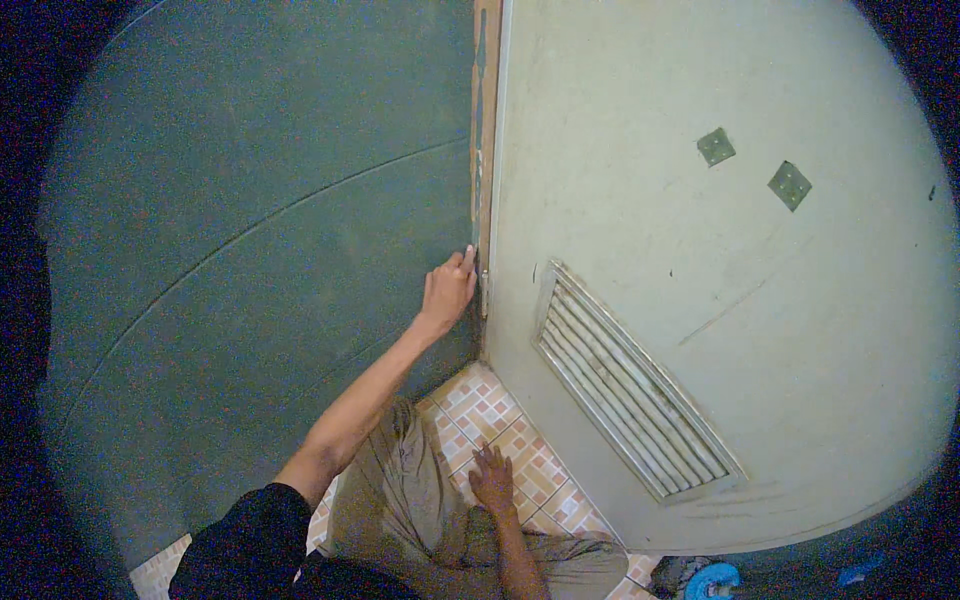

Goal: The person uses a small scraper tool to remove material from the edge of a door frame and the adjacent tiled wall while sitting on the floor.

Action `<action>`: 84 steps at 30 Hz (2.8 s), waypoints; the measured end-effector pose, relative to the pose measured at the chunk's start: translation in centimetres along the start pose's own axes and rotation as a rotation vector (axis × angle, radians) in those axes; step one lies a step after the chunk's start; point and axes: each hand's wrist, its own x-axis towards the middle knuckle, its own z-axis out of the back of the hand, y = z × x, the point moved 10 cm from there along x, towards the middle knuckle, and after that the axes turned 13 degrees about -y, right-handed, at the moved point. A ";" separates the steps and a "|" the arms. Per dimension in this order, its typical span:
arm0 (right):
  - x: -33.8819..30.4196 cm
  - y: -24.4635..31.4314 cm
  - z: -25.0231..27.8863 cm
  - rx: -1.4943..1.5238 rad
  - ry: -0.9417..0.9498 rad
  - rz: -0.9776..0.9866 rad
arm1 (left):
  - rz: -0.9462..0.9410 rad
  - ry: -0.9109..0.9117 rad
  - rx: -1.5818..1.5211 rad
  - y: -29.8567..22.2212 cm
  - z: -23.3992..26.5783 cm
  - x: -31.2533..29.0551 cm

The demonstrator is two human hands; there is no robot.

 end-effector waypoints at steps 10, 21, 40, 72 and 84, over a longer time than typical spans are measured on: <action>-0.4 0.2 0.5 -0.178 -0.013 0.033 | 0.025 -0.008 -0.126 -1.0 2.5 1.8; 0.9 1.4 0.2 -0.225 -0.074 0.033 | -0.062 -0.047 0.007 -1.9 3.7 6.2; 0.8 -0.1 0.4 -0.144 -0.125 -0.006 | -0.009 -0.208 -0.171 -3.7 6.9 7.9; 7.0 0.5 -1.8 -0.258 -0.155 0.002 | 0.012 0.052 -0.145 0.3 0.6 -0.7; 6.3 -0.3 -1.3 -0.195 -0.162 -0.032 | 0.024 -0.117 -0.054 -1.7 1.7 1.5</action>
